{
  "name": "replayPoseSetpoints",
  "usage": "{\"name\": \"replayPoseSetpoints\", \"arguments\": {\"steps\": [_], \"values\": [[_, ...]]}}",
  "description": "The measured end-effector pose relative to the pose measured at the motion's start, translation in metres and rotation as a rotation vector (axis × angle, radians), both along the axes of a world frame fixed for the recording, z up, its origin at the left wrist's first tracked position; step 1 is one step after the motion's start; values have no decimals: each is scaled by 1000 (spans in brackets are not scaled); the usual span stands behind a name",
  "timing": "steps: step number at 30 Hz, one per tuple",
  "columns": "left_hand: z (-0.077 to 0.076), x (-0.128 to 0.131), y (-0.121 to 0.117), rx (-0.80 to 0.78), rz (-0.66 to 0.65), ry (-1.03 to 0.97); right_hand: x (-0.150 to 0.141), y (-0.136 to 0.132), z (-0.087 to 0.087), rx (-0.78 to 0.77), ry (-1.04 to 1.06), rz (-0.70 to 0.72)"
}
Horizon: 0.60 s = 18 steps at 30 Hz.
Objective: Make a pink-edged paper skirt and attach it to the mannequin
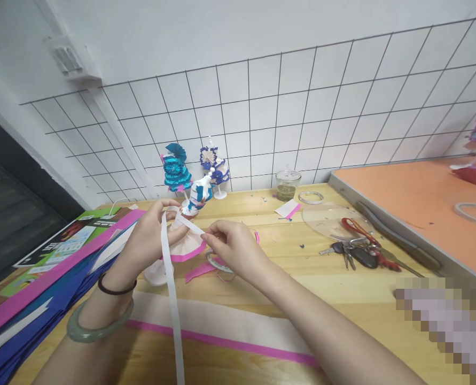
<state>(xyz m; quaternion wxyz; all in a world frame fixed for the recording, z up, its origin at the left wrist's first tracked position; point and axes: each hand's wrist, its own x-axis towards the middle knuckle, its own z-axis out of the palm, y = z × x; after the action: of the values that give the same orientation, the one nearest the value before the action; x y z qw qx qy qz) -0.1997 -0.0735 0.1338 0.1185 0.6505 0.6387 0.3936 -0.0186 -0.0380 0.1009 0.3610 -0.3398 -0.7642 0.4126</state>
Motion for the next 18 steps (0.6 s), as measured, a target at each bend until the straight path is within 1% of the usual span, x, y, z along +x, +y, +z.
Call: {"name": "replayPoseSetpoints", "arguments": {"steps": [3, 4, 6, 9, 14, 18], "values": [[-2, -3, 3, -108, -88, -262, 2, -9, 7, 245, -63, -73], [-3, -4, 3, -133, -117, -320, 2, -10, 8, 308, -78, -95], [-3, -4, 5, -161, -166, -400, 3, -12, 9, 379, -97, -128], [-3, -2, 5, -183, -220, -475, 5, -11, 9, 398, -103, -149], [-3, 2, 5, -251, -260, -575, 7, -5, 7, 380, -82, -176], [-1, 3, 4, -311, -283, -615, 7, -2, 6, 339, -60, -177]]}}
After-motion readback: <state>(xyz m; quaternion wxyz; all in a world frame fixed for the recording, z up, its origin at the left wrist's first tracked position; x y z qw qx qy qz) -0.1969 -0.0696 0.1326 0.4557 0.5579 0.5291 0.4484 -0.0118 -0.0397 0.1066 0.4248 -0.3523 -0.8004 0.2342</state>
